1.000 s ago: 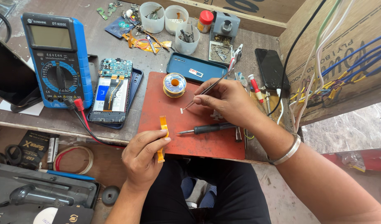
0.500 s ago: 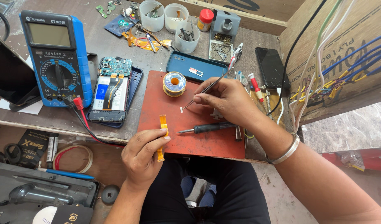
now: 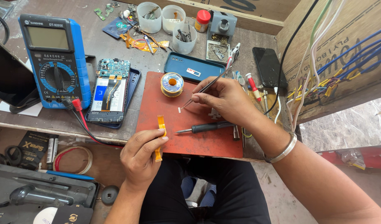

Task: The person repairs a flexible ribbon cable by applying flux, soldering a small component onto the cable using a soldering iron and tweezers, then cleaning the area with a spray and a toothbrush. The person inspects the repaired cable afterward.

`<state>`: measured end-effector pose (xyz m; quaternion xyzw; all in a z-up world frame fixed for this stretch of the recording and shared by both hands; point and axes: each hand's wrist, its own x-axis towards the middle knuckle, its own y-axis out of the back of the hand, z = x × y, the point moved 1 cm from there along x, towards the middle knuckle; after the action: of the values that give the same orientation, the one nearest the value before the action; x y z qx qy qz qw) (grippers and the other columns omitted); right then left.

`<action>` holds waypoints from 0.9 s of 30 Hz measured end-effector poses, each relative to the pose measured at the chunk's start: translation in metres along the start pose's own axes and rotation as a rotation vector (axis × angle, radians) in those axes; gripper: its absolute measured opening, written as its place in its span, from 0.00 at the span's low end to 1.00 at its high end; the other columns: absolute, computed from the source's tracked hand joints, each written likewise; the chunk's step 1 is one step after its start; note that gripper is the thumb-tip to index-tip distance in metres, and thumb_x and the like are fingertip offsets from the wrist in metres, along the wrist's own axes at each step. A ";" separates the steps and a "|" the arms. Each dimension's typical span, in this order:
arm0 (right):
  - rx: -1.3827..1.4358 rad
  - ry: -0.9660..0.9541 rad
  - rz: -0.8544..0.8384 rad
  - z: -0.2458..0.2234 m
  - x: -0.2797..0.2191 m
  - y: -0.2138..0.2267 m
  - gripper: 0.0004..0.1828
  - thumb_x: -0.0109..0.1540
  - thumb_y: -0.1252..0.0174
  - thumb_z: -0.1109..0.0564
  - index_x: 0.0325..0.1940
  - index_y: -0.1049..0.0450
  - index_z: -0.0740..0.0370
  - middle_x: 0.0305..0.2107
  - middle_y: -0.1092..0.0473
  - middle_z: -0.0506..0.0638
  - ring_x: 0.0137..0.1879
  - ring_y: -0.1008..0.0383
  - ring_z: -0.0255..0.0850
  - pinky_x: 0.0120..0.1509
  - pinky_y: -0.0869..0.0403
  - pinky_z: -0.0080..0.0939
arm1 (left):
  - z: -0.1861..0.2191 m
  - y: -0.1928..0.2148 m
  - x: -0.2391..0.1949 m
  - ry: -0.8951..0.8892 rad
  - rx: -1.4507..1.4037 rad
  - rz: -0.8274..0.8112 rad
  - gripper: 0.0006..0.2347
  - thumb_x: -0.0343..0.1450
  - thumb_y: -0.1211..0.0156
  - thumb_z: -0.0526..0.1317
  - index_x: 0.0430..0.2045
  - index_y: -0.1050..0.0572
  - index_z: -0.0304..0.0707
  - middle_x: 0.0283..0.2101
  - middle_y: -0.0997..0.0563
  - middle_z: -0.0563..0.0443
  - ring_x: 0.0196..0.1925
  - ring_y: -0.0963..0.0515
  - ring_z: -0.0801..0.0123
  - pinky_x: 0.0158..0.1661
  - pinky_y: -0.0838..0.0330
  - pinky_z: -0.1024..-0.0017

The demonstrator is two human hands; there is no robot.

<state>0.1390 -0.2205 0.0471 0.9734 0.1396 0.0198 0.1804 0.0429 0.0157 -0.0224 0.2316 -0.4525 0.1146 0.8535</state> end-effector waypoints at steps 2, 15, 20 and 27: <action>-0.015 0.004 0.003 0.000 0.000 -0.001 0.06 0.63 0.37 0.59 0.42 0.22 0.64 0.33 0.21 0.45 0.41 0.22 0.28 0.44 0.22 0.30 | 0.000 0.000 0.000 0.000 -0.001 -0.001 0.09 0.65 0.32 0.27 0.35 0.21 0.39 0.43 0.17 0.51 0.44 0.16 0.60 0.43 0.20 0.68; -0.095 -0.033 0.021 0.000 -0.001 0.001 0.07 0.63 0.36 0.57 0.41 0.21 0.63 0.32 0.21 0.45 0.38 0.22 0.27 0.40 0.23 0.29 | -0.001 0.000 0.000 -0.005 0.000 0.001 0.09 0.65 0.31 0.28 0.35 0.21 0.40 0.43 0.17 0.51 0.44 0.16 0.61 0.43 0.20 0.67; -0.075 0.011 0.017 -0.001 0.000 0.000 0.07 0.63 0.36 0.57 0.42 0.21 0.63 0.32 0.21 0.44 0.38 0.22 0.26 0.42 0.22 0.29 | -0.001 0.000 -0.001 -0.009 0.008 0.000 0.09 0.65 0.31 0.28 0.35 0.21 0.40 0.43 0.17 0.51 0.44 0.16 0.61 0.43 0.20 0.67; -0.137 -0.019 0.048 -0.007 -0.004 -0.001 0.07 0.63 0.36 0.56 0.41 0.20 0.63 0.30 0.21 0.45 0.36 0.23 0.26 0.39 0.22 0.30 | -0.002 -0.001 -0.002 -0.010 0.005 -0.001 0.08 0.65 0.31 0.29 0.35 0.21 0.40 0.42 0.17 0.51 0.44 0.16 0.61 0.43 0.20 0.68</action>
<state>0.1346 -0.2188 0.0533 0.9621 0.1126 0.0245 0.2472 0.0437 0.0162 -0.0249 0.2344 -0.4561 0.1140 0.8509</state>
